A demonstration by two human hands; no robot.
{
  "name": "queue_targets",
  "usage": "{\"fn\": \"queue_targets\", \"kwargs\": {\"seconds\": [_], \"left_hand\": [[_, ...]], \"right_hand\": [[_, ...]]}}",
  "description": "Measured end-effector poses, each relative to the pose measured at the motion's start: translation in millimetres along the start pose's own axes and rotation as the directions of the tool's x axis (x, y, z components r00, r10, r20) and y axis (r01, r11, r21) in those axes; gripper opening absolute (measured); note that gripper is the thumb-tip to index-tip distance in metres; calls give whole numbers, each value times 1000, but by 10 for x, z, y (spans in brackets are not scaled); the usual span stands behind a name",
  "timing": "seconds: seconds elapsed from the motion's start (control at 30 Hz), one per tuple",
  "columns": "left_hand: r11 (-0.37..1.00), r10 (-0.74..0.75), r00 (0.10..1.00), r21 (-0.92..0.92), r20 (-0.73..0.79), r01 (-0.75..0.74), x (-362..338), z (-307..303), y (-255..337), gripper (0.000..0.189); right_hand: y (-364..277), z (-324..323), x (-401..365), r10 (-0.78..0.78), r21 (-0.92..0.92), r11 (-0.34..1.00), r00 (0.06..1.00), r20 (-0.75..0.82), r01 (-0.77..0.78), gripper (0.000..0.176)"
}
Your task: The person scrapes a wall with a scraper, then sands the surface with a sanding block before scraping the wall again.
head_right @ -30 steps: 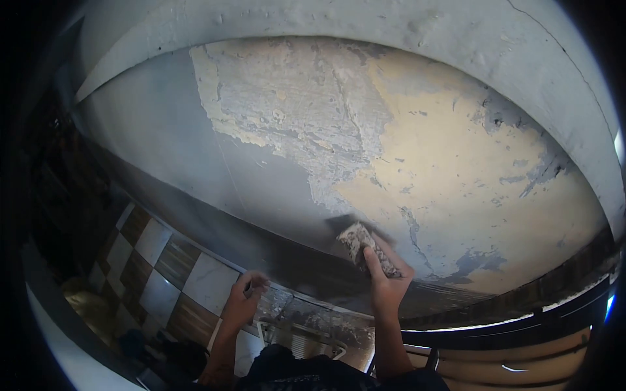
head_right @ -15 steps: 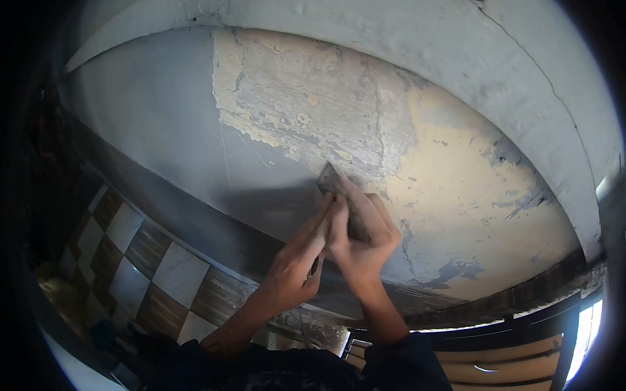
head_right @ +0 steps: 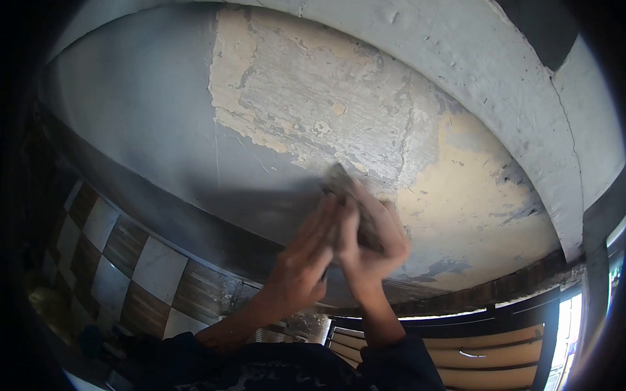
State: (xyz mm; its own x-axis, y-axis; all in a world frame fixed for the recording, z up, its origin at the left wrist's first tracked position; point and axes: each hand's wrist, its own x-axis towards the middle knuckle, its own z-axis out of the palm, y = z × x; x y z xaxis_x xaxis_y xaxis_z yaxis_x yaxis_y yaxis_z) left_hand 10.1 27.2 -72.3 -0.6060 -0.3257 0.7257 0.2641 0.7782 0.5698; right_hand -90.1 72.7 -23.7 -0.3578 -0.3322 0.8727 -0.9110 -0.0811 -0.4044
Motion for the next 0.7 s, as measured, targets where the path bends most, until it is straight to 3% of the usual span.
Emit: {"fn": "queue_targets", "kwargs": {"seconds": [0.07,0.2,0.3,0.4,0.47,0.57,0.63,0.7], "left_hand": [[991,-30,999,127,-38,35,13,-146,-11,71],[999,43,999,13,12,-43,-30,-39,-60,71],[998,61,995,-15,73,-60,-16,23,-61,72],[1000,13,997,17,-71,-12,15,-93,-68,70],[1000,9,1000,24,-14,-9,-29,-137,-67,72],[998,61,995,-22,83,-59,-70,53,-91,73],[998,57,997,-44,46,-55,-73,54,-85,73],[997,50,999,-61,10,-49,-77,31,-85,73]], "right_hand": [[-3,136,47,-119,26,993,993,6,119,30],[4,-123,-81,3,-57,998,1000,12,-3,26],[-52,-64,-1,-13,-71,997,1000,9,14,24],[-84,93,68,-35,-13,999,999,2,35,25],[-99,66,6,-91,-92,991,995,41,94,25],[-59,-109,-107,-12,-154,988,1000,8,13,23],[-57,-96,-104,-14,-201,979,1000,13,16,23],[-81,69,-59,80,-9,997,996,-30,-80,22]]}}
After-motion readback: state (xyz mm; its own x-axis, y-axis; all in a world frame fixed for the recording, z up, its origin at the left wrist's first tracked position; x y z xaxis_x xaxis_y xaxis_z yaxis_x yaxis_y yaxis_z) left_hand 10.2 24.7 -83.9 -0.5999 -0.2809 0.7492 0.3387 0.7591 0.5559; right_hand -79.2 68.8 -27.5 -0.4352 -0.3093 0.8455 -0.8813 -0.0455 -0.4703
